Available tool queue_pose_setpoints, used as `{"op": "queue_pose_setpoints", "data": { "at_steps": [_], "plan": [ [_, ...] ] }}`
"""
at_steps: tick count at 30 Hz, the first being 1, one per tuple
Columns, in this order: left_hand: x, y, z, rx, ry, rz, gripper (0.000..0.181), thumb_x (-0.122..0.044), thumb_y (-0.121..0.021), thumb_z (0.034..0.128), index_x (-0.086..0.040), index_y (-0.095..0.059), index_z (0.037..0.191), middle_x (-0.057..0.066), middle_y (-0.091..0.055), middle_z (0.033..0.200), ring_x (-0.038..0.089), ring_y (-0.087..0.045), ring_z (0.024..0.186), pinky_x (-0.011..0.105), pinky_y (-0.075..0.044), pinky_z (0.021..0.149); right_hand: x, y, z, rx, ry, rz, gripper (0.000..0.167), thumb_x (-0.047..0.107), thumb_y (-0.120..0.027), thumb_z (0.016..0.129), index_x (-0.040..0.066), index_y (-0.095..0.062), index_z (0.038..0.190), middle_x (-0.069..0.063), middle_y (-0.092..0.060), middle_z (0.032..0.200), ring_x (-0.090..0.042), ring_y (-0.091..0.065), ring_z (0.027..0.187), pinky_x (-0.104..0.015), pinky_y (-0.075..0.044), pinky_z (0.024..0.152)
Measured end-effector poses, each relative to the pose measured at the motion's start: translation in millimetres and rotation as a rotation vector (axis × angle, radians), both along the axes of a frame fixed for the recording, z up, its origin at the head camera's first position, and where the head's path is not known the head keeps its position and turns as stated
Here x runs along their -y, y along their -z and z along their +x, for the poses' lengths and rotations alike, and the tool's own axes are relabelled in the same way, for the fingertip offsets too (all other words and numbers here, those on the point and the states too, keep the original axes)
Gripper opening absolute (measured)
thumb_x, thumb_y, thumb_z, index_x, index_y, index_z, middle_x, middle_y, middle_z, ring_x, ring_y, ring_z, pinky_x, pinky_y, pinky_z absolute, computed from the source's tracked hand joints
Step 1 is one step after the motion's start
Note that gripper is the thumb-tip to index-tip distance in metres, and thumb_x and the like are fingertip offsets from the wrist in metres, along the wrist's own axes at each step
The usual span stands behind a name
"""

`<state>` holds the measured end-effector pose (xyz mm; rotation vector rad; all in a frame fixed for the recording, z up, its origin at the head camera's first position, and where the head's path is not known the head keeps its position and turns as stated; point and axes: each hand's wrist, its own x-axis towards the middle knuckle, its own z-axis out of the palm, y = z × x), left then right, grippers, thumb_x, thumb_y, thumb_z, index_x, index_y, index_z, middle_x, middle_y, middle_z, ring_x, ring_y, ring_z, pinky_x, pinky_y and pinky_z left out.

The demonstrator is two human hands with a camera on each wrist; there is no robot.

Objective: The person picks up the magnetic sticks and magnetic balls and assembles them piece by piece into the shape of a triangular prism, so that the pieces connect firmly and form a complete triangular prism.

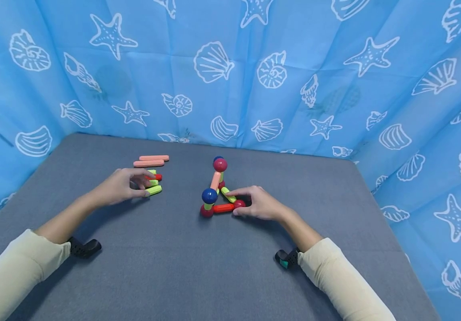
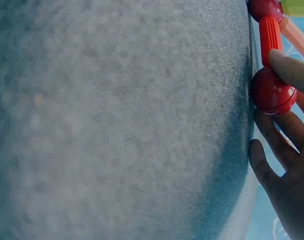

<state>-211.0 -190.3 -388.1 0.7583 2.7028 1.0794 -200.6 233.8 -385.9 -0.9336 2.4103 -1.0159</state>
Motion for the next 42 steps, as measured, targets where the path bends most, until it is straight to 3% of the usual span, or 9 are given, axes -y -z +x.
{"op": "queue_pose_setpoints", "data": {
  "at_steps": [4,9,14,18,24,30,34,42],
  "plan": [
    [0.8,4.8,4.6,-0.019,-0.017,-0.084,0.046,-0.007,-0.080,0.0816,-0.003,-0.065,0.125,0.010,-0.072,0.104,0.021,-0.069,0.091,0.047,-0.053,0.083,-1,0.4,0.7,0.005,0.005,0.000,0.053,0.016,-0.076,0.088,0.010,-0.060,0.138,-0.006,-0.063,0.123,-0.023,-0.054,0.100,-0.039,-0.047,0.086],
    [1.1,10.7,4.9,-0.021,-0.039,-0.043,0.047,-0.003,-0.078,0.0825,-0.002,-0.063,0.127,0.012,-0.072,0.104,0.022,-0.070,0.089,0.043,-0.056,0.080,-1,0.9,1.2,-0.006,0.004,0.005,0.052,0.017,-0.075,0.088,0.010,-0.060,0.138,-0.006,-0.063,0.122,-0.023,-0.055,0.099,-0.037,-0.048,0.085],
    [-2.4,8.6,2.1,0.018,-0.045,0.160,0.051,-0.006,-0.078,0.0851,0.001,-0.058,0.132,0.014,-0.072,0.107,0.023,-0.070,0.093,0.034,-0.057,0.078,-2,1.2,1.0,-0.006,0.001,0.006,0.053,0.017,-0.075,0.089,0.009,-0.059,0.138,-0.006,-0.064,0.121,-0.023,-0.055,0.098,-0.037,-0.048,0.085],
    [-13.8,2.6,-0.4,0.115,-0.056,0.376,0.055,-0.010,-0.077,0.0872,0.000,-0.054,0.136,0.018,-0.070,0.113,0.020,-0.069,0.100,0.028,-0.055,0.083,-2,0.2,1.3,0.003,0.004,0.003,0.053,0.017,-0.075,0.088,0.009,-0.059,0.138,-0.006,-0.064,0.120,-0.023,-0.055,0.098,-0.038,-0.047,0.085],
    [-46.3,-7.7,-4.0,0.337,-0.083,0.665,0.055,-0.012,-0.072,0.0923,-0.008,-0.048,0.142,0.016,-0.064,0.121,0.021,-0.066,0.105,0.039,-0.055,0.089,-1,0.0,1.7,0.004,0.002,0.003,0.053,0.018,-0.075,0.089,0.009,-0.059,0.139,-0.006,-0.063,0.118,-0.022,-0.054,0.097,-0.038,-0.047,0.083],
    [-86.2,-17.7,-6.6,0.433,-0.082,0.845,0.048,-0.011,-0.065,0.0970,-0.008,-0.046,0.141,0.015,-0.064,0.119,0.024,-0.066,0.105,0.038,-0.054,0.093,-1,0.2,1.3,0.011,0.016,0.012,0.053,0.018,-0.076,0.088,0.011,-0.059,0.139,-0.005,-0.063,0.117,-0.023,-0.055,0.097,-0.038,-0.047,0.082],
    [-109.4,-24.0,-6.7,0.475,-0.089,0.876,0.044,-0.015,-0.063,0.0988,-0.010,-0.047,0.140,0.015,-0.064,0.119,0.025,-0.067,0.105,0.038,-0.052,0.095,-1,0.2,1.1,0.003,0.016,0.012,0.053,0.019,-0.076,0.089,0.012,-0.059,0.139,-0.004,-0.063,0.116,-0.022,-0.055,0.096,-0.037,-0.047,0.081],
    [-134.5,-29.1,-6.0,0.520,-0.058,0.776,0.042,-0.019,-0.063,0.0991,-0.014,-0.049,0.139,0.015,-0.069,0.117,0.029,-0.067,0.105,0.040,-0.052,0.095,0,-0.1,1.2,0.001,0.002,-0.004,0.054,0.019,-0.075,0.089,0.011,-0.059,0.139,-0.005,-0.063,0.117,-0.023,-0.054,0.097,-0.040,-0.047,0.084]
  ]
}}
